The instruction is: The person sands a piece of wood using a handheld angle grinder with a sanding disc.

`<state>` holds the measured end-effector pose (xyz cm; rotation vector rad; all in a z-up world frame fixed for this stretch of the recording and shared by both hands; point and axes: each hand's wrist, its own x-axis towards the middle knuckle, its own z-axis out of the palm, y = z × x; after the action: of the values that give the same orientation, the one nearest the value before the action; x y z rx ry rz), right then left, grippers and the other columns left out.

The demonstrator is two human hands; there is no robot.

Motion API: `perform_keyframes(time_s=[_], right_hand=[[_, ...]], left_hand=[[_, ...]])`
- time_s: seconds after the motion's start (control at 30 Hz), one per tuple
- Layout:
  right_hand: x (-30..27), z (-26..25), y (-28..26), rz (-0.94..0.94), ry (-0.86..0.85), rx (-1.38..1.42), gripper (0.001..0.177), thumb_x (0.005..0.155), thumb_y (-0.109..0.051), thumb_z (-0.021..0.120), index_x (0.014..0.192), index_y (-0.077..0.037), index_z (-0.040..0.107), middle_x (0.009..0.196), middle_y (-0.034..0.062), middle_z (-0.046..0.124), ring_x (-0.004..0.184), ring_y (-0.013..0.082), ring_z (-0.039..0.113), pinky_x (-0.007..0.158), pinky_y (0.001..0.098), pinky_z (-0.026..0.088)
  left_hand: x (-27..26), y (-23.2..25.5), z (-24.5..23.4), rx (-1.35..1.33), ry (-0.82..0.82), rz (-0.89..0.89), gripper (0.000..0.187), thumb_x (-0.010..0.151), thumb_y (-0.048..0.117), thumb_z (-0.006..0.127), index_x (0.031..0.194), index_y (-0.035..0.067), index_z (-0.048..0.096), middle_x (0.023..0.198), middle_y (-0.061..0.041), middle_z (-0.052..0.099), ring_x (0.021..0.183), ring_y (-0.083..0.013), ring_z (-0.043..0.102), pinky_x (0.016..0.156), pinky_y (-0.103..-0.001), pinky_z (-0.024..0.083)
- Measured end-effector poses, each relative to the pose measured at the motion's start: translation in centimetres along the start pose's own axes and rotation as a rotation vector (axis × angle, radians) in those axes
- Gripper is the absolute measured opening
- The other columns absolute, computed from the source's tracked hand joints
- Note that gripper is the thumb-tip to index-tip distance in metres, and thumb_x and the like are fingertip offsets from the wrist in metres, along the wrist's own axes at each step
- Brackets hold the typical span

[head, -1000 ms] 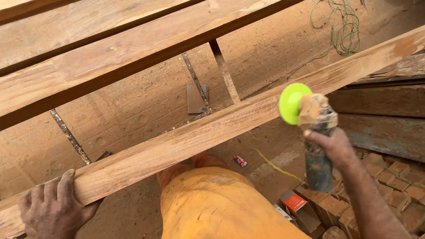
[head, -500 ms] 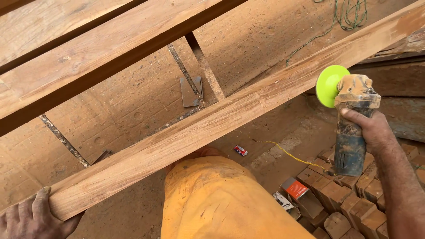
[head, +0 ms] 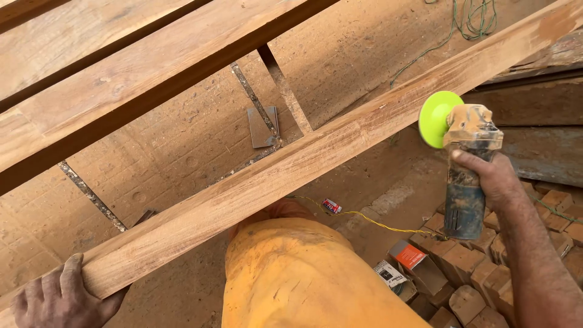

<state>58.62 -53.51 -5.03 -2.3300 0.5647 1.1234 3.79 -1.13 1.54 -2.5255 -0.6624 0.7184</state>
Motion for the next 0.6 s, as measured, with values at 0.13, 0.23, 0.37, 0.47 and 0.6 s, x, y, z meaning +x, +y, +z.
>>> perform_keyframes(time_s=[0.13, 0.23, 0.37, 0.47, 0.6], right_hand=[[-2.3, 2.9, -0.7, -0.049, -0.017, -0.014, 0.063, 0.080, -0.046, 0.079, 0.123, -0.002, 0.065, 0.096, 0.0157, 0.072, 0.083, 0.0281, 0.072, 0.079, 0.0527, 0.062], [-6.2, 8.0, -0.6, -0.134, -0.081, -0.227, 0.070, 0.066, -0.043, 0.086, 0.124, -0.010, 0.066, 0.101, 0.0124, 0.076, 0.087, 0.0278, 0.075, 0.084, 0.0507, 0.063], [-8.5, 11.0, -2.3, -0.258, -0.268, -0.414, 0.073, 0.060, -0.050, 0.089, 0.119, -0.011, 0.069, 0.102, 0.0103, 0.079, 0.091, 0.0240, 0.079, 0.089, 0.0456, 0.065], [-4.3, 7.6, -2.4, -0.207, -0.202, -0.282, 0.070, 0.064, -0.046, 0.087, 0.120, -0.009, 0.067, 0.099, 0.0117, 0.077, 0.091, 0.0268, 0.076, 0.086, 0.0486, 0.064], [-0.2, 0.5, -5.5, -0.051, -0.018, 0.047, 0.058, 0.088, -0.043, 0.075, 0.128, -0.001, 0.062, 0.096, 0.0134, 0.070, 0.085, 0.0282, 0.070, 0.080, 0.0512, 0.060]], left_hand=[[-0.2, 0.0, 0.4, -0.027, 0.002, -0.027, 0.096, 0.054, 0.082, 0.071, 0.121, 0.013, 0.074, 0.091, -0.010, 0.075, 0.094, -0.0241, 0.076, 0.099, -0.051, 0.058], [-0.2, -0.1, 0.7, -0.010, -0.041, -0.016, 0.095, 0.058, 0.083, 0.071, 0.123, 0.014, 0.072, 0.096, -0.010, 0.075, 0.099, -0.0237, 0.076, 0.103, -0.049, 0.057], [-0.4, -0.2, 1.6, 0.003, -0.044, -0.020, 0.097, 0.057, 0.086, 0.069, 0.125, 0.016, 0.070, 0.098, -0.008, 0.075, 0.101, -0.0224, 0.076, 0.108, -0.050, 0.055], [-0.9, -0.1, 2.2, -0.038, -0.013, -0.032, 0.097, 0.058, 0.086, 0.069, 0.125, 0.016, 0.071, 0.098, -0.008, 0.075, 0.100, -0.0226, 0.075, 0.106, -0.050, 0.055], [-0.7, 0.3, 0.7, -0.055, 0.038, -0.091, 0.099, 0.057, 0.089, 0.067, 0.126, 0.017, 0.071, 0.096, -0.005, 0.074, 0.097, -0.0216, 0.073, 0.099, -0.048, 0.056]])
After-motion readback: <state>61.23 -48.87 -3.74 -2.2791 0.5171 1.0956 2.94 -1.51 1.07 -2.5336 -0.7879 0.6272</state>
